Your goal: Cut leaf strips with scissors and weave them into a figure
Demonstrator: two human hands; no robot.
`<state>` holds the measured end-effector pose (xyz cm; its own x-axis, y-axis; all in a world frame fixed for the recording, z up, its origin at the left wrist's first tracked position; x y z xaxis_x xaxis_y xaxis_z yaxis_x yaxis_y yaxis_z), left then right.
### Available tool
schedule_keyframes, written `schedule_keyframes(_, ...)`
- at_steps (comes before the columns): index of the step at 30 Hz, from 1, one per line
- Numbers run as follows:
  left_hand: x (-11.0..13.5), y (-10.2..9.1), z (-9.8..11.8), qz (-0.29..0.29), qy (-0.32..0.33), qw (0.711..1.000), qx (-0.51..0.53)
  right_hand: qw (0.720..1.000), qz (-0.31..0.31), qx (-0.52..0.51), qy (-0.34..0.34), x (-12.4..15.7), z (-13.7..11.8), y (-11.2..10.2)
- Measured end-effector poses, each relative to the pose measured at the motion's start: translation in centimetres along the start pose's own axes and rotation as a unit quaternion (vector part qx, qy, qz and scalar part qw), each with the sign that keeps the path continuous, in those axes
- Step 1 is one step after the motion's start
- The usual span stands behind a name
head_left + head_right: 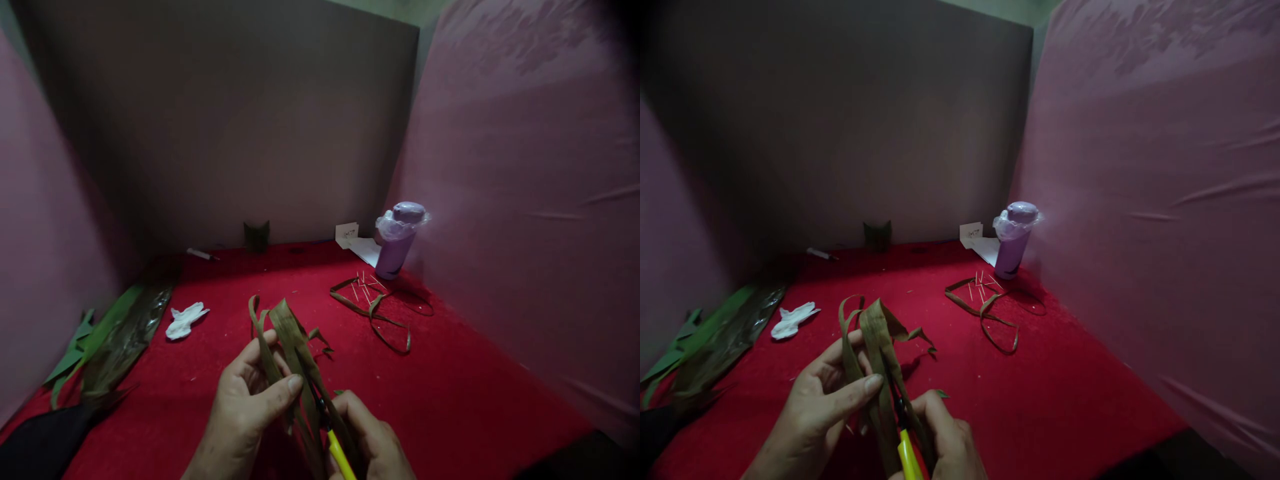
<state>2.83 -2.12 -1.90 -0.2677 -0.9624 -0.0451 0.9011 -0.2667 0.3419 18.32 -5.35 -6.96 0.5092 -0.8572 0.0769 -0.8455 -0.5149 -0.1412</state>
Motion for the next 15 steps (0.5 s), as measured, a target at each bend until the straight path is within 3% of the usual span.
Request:
schedule_keyframes(8,0.03,0.21,-0.22,-0.013,-0.005,1.000,-0.018,0.999,-0.021,-0.023,-0.023,-0.03,-0.28,-0.38)
schedule_keyframes(15,0.09,0.10,-0.34,-0.034,0.001,0.999,-0.021,0.999,0.023,0.016,-0.027,0.11,0.01,-0.25)
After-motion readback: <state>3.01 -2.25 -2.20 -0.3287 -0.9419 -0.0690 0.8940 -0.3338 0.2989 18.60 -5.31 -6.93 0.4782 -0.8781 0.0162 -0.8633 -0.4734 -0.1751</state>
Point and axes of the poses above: each hand's wrist, its own x-axis away from the middle knuckle, its own y-axis out of the palm, z = x × y, the point moved 1 cm from there along -x, towards the middle knuckle, and after that the axes turned 14 degrees about -z, right-handed, at the moved point
